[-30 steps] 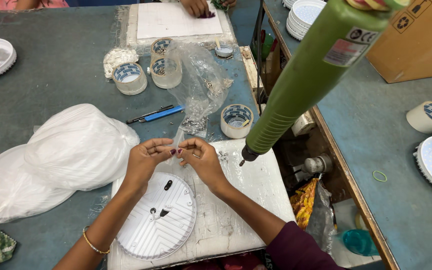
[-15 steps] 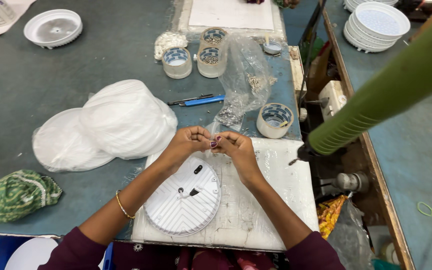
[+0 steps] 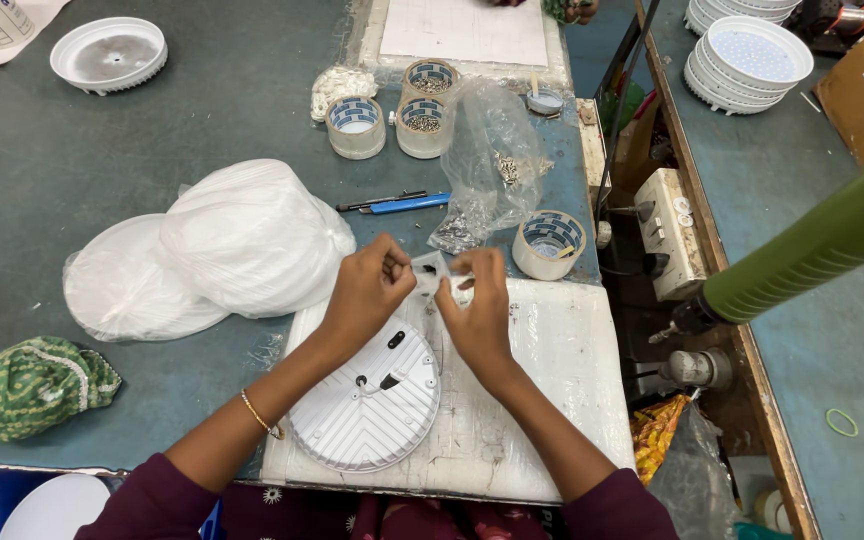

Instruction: The person assembles LED light fixtures by placing a cover over a circular LED board, inserting screws, and tightening them with a handheld drill. They wipe the LED board with a cloth, then repeat the assembly steps on another unit, placing finished items into a blue bin.

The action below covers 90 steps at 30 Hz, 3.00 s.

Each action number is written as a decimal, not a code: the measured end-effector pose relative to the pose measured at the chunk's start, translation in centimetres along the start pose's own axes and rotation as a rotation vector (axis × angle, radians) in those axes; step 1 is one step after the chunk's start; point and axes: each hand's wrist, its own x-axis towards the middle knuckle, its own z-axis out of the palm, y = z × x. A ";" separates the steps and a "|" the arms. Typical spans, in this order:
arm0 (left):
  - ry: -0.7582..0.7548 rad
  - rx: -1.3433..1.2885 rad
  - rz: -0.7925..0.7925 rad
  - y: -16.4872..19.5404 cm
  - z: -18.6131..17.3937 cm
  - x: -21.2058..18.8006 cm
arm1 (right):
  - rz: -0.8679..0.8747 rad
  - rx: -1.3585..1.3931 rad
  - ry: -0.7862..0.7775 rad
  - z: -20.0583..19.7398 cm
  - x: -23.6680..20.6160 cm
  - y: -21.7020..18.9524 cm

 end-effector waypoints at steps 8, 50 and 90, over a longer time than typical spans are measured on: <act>-0.337 -0.088 0.221 3.1 1.2 -1.0 | -0.450 -0.285 -0.121 -0.7 0.7 1.7; 0.035 -0.146 -0.193 -0.7 -2.4 1.6 | -0.137 0.524 0.566 -39.3 14.2 1.4; -0.026 0.167 -0.343 -25.5 -12.2 -8.8 | 0.411 0.042 0.494 -31.5 27.8 7.8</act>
